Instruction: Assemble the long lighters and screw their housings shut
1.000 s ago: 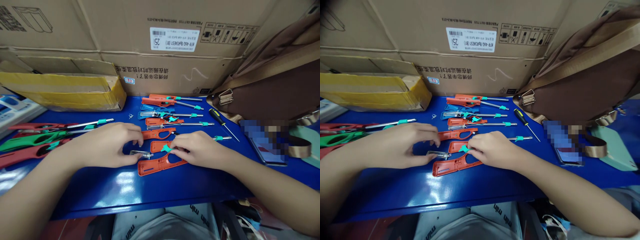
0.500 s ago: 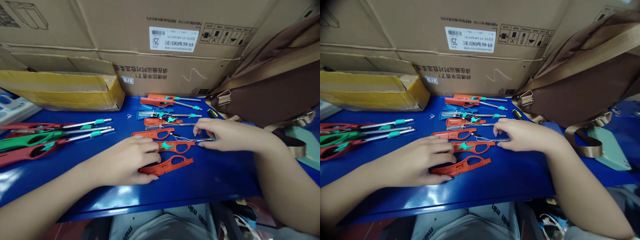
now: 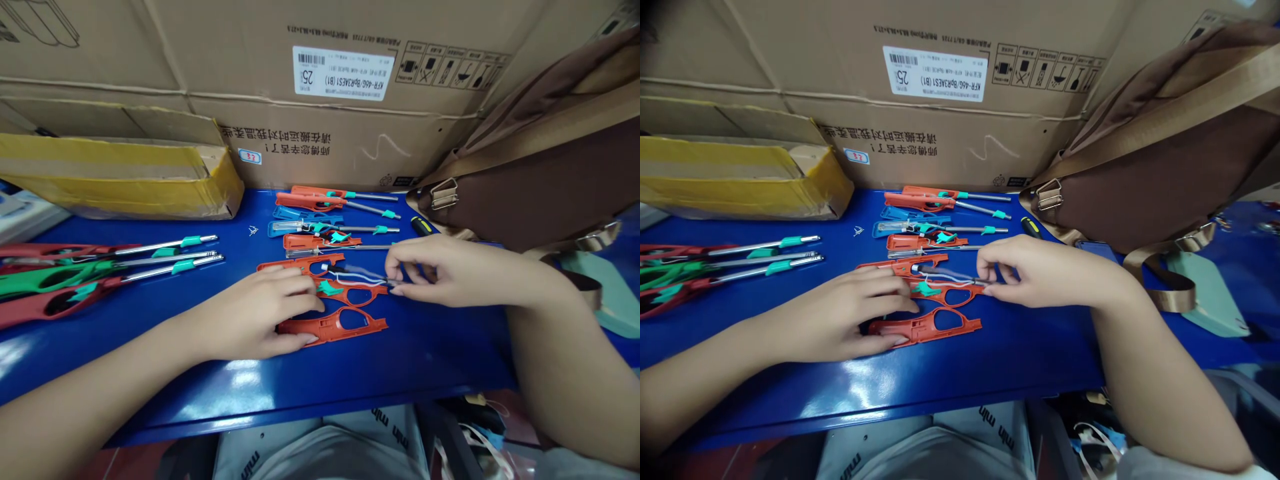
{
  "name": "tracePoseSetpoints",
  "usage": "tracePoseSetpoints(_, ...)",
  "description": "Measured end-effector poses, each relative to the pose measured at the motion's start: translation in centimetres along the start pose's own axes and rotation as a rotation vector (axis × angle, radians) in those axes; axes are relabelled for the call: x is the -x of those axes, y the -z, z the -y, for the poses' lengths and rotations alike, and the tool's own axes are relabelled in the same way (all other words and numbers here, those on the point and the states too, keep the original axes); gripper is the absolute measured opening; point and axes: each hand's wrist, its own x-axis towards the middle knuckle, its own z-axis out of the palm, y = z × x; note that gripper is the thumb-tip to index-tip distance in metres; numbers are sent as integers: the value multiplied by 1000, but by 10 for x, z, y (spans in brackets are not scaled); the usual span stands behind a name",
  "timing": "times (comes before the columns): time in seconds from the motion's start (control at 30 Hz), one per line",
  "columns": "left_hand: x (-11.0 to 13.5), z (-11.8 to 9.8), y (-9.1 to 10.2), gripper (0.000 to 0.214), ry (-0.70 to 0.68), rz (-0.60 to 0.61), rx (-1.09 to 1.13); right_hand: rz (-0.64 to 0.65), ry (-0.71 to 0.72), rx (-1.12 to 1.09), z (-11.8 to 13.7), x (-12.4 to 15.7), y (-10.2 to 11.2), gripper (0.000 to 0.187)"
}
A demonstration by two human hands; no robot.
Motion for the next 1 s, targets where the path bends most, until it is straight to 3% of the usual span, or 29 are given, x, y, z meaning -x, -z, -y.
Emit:
tracePoseSetpoints(0.33,-3,-2,0,28,61,-206,42,87,53,-8,20,-1,-7,4)
tracePoseSetpoints(0.47,-4,-9,0,39,43,-153,-23,134,49,-2,21,-1,-10,3)
tracePoseSetpoints(0.77,1,-11,4,24,89,-77,-74,247,-53,43,16,-4,-13,9)
tracePoseSetpoints(1.0,1,-7,7,31,116,-56,-92,165,25,17,20,-5,-15,8)
